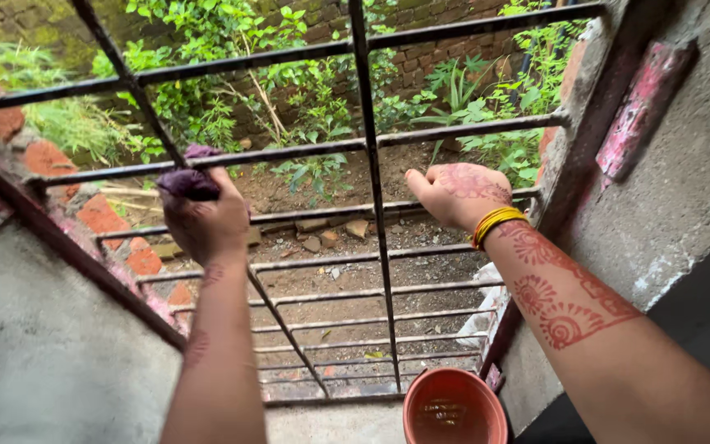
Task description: The person wipes the metal window grille with a purple cloth, moving methodically across the horizontal and vertical bars. The person repeatedly wipes the same sections of the grille while standing at the window.
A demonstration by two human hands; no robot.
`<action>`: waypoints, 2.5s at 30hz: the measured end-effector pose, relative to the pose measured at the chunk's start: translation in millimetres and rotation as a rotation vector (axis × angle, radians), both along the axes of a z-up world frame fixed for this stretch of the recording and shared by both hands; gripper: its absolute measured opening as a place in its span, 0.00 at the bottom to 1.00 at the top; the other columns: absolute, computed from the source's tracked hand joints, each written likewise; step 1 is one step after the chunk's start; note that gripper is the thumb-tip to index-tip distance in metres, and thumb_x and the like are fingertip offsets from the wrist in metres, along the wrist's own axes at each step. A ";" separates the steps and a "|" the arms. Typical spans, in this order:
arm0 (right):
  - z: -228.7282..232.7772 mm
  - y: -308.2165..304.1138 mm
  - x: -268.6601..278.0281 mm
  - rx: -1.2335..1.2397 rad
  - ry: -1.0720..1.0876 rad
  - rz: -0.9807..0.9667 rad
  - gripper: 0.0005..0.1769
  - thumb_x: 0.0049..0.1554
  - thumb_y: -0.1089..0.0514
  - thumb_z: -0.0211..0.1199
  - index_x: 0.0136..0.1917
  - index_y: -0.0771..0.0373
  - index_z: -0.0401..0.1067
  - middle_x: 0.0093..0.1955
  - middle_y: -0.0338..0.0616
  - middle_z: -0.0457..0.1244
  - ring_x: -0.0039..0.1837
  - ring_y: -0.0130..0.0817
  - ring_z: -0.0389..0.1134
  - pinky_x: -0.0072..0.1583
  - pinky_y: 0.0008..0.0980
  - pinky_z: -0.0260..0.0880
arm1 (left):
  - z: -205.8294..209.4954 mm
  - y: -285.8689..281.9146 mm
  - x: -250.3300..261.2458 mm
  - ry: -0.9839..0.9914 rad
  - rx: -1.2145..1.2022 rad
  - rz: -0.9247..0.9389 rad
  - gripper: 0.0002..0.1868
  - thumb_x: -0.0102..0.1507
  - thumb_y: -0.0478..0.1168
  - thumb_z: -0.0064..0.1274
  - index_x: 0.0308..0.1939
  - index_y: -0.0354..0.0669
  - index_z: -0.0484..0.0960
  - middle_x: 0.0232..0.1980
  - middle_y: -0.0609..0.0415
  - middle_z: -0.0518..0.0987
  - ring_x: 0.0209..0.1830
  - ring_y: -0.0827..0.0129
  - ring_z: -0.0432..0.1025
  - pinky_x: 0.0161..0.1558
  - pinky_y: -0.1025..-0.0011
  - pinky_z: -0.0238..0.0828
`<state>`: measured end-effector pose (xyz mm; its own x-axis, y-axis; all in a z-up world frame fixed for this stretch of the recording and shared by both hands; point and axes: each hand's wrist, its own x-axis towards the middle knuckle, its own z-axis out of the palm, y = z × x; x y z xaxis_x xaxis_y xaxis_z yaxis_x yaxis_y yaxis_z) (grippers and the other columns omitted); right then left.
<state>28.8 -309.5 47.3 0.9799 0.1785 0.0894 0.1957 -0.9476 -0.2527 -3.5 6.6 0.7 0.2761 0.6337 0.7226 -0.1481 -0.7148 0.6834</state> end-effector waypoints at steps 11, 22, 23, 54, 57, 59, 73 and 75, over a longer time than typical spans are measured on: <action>-1.1 -1.6 -3.8 -0.010 -0.005 -0.006 0.35 0.61 0.29 0.37 0.52 0.49 0.81 0.54 0.44 0.72 0.59 0.46 0.71 0.61 0.46 0.69 | 45.0 51.8 -21.9 0.474 -0.499 -0.787 0.14 0.59 0.42 0.60 0.42 0.33 0.81 0.32 0.52 0.78 0.23 0.67 0.69 0.27 0.66 0.68; 0.1 2.8 -11.7 0.083 -0.137 -0.047 0.32 0.60 0.31 0.41 0.48 0.48 0.82 0.50 0.46 0.71 0.55 0.48 0.72 0.57 0.46 0.71 | -0.7 -47.1 2.3 0.109 0.120 0.687 0.40 0.66 0.48 0.59 0.69 0.30 0.54 0.56 0.43 0.75 0.55 0.51 0.72 0.63 0.35 0.59; 0.2 2.7 -12.8 0.087 -0.139 -0.044 0.32 0.60 0.31 0.41 0.48 0.48 0.82 0.50 0.46 0.72 0.55 0.48 0.72 0.57 0.46 0.71 | -2.5 -53.3 -1.1 0.096 0.117 0.674 0.42 0.66 0.48 0.60 0.71 0.33 0.51 0.60 0.42 0.73 0.60 0.49 0.70 0.65 0.38 0.58; 14.8 3.3 -11.4 0.084 -0.025 -0.068 0.33 0.60 0.29 0.43 0.50 0.49 0.81 0.53 0.46 0.72 0.59 0.47 0.72 0.60 0.46 0.70 | 29.9 75.2 -102.6 0.169 0.881 -0.096 0.20 0.62 0.47 0.57 0.49 0.34 0.78 0.44 0.45 0.82 0.41 0.54 0.79 0.43 0.60 0.78; 18.6 1.3 -14.1 0.113 -0.057 -0.028 0.32 0.60 0.30 0.43 0.48 0.49 0.82 0.52 0.44 0.72 0.59 0.45 0.72 0.61 0.45 0.69 | 11.8 95.9 -124.1 0.218 0.336 -0.121 0.16 0.69 0.46 0.51 0.55 0.41 0.75 0.53 0.44 0.82 0.47 0.55 0.80 0.46 0.61 0.78; 21.7 1.5 -10.6 0.102 -0.030 -0.052 0.33 0.60 0.29 0.43 0.48 0.49 0.82 0.52 0.44 0.72 0.59 0.45 0.72 0.61 0.44 0.69 | 10.1 108.1 -123.8 0.262 0.293 0.065 0.28 0.67 0.49 0.59 0.63 0.37 0.67 0.51 0.42 0.81 0.49 0.51 0.79 0.49 0.57 0.76; 10.0 7.0 -10.6 0.060 -0.044 -0.067 0.34 0.61 0.29 0.41 0.48 0.49 0.82 0.51 0.45 0.72 0.57 0.46 0.72 0.60 0.45 0.69 | -4.3 34.1 -34.7 0.024 0.244 0.134 0.32 0.78 0.59 0.30 0.33 0.41 0.77 0.31 0.45 0.78 0.38 0.47 0.73 0.50 0.54 0.63; 11.9 9.9 -8.1 0.060 -0.057 -0.062 0.34 0.61 0.29 0.41 0.49 0.48 0.82 0.51 0.45 0.72 0.57 0.46 0.72 0.60 0.44 0.70 | -0.5 37.0 -37.5 0.011 0.284 0.105 0.30 0.77 0.57 0.31 0.32 0.43 0.78 0.28 0.45 0.77 0.32 0.47 0.73 0.42 0.55 0.65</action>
<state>20.7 -299.6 59.2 0.9820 0.1100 0.1537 0.1523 -0.9419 -0.2993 -41.0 43.6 0.2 0.2289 0.4321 0.8723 -0.0566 -0.8887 0.4551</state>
